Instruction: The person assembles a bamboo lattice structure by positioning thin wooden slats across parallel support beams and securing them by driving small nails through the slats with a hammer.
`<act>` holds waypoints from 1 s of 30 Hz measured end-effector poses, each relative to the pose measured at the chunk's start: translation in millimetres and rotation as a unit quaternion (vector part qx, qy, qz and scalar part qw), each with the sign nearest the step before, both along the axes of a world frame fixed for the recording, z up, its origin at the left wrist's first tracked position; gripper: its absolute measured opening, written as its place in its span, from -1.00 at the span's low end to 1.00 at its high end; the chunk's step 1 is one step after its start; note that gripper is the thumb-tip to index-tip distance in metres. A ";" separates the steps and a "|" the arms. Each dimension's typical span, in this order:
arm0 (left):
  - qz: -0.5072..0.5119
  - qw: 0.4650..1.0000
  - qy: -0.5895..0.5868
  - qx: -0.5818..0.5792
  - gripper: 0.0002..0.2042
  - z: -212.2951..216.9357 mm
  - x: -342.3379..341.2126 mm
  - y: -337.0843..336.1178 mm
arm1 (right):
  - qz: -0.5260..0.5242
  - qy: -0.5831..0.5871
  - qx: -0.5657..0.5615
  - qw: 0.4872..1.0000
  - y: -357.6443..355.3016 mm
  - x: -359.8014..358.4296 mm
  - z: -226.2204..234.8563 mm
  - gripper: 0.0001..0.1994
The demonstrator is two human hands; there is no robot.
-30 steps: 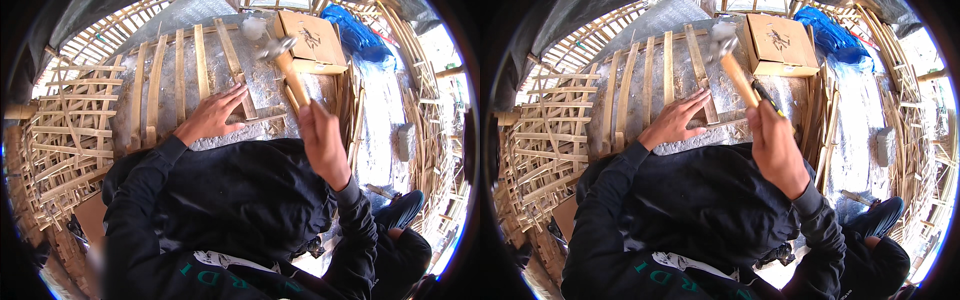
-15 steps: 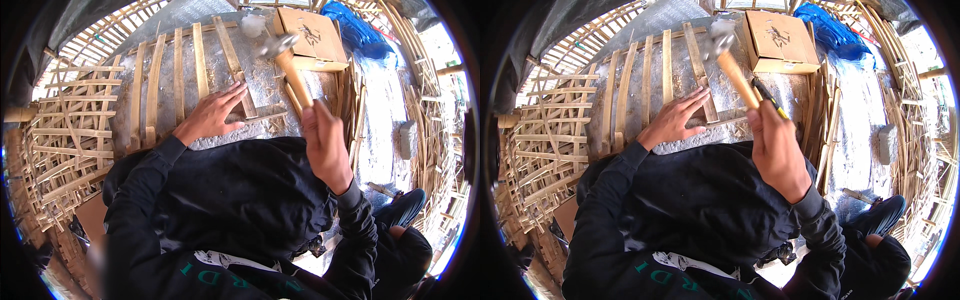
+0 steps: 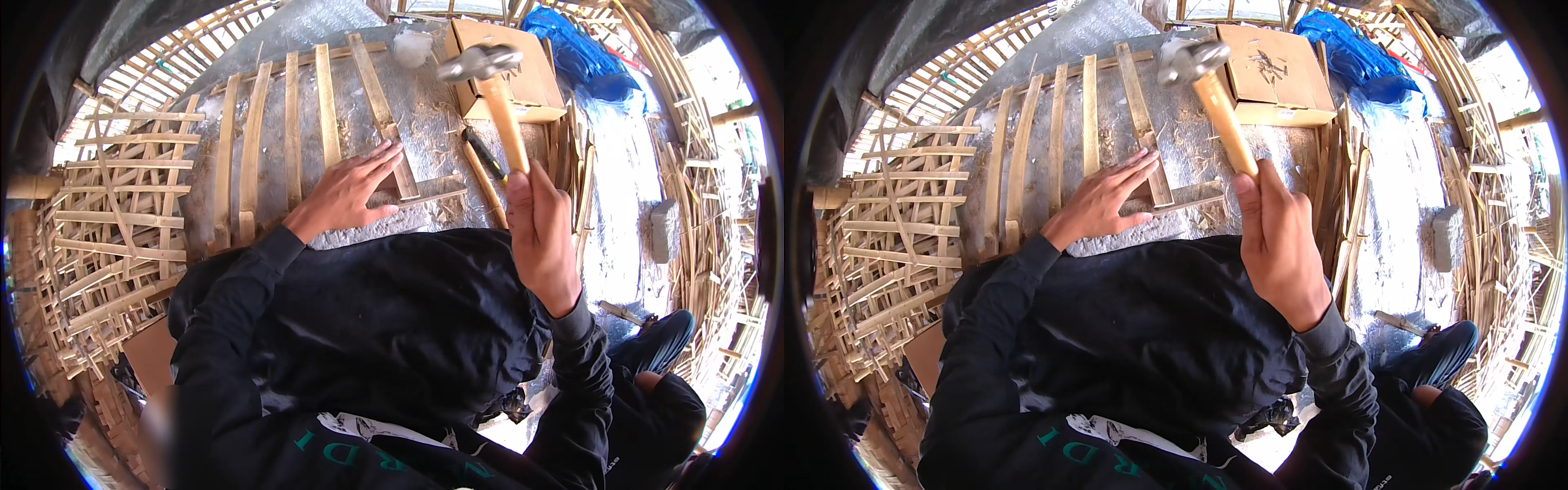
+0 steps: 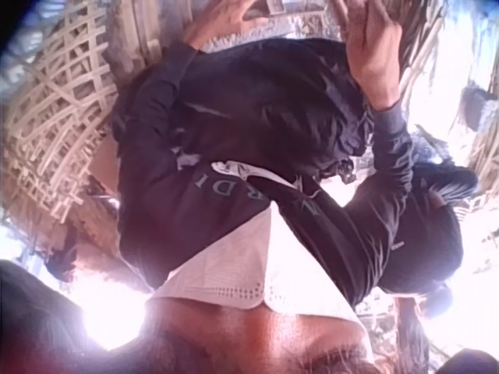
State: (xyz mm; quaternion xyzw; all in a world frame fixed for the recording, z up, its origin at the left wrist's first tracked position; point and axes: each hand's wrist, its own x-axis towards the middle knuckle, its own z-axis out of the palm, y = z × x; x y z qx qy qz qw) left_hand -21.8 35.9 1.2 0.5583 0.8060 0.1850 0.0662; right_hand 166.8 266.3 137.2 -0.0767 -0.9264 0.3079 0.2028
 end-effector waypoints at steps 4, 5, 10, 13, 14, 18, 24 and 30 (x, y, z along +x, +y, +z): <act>-0.001 1.000 0.001 -0.004 -0.10 2.0 0.8 4.2 | 0.008 -0.074 -0.110 0.991 -2.9 6.8 -37.1 -0.78; -0.003 1.000 -0.005 -0.006 -0.10 2.7 1.9 9.5 | 0.090 -0.100 0.041 0.990 5.1 18.4 -60.8 -0.80; 0.001 1.000 0.001 0.000 -0.10 -2.2 1.2 2.5 | 0.072 -0.022 0.120 0.990 3.4 16.1 -51.0 -0.72; -0.009 1.000 0.001 0.010 -0.11 -0.7 0.5 -1.9 | 0.004 -0.043 -0.054 0.998 -0.1 -2.0 2.1 -0.67; -0.005 1.000 0.002 0.007 -0.10 -1.2 0.3 -2.3 | -0.024 -0.077 -0.065 0.995 2.3 -4.8 15.6 -0.68; -0.007 1.000 -0.004 0.009 -0.07 -3.7 0.5 8.6 | -0.035 -0.040 -0.150 0.987 1.9 11.2 -38.8 -0.78; -0.001 1.000 0.009 0.003 -0.08 -4.6 -1.2 2.6 | 0.064 -0.107 0.032 0.992 4.0 15.9 -54.1 -0.74; -0.008 1.000 0.000 0.014 -0.10 -1.1 -0.2 1.7 | -0.045 -0.017 -0.119 0.992 4.0 -4.7 -4.8 -0.75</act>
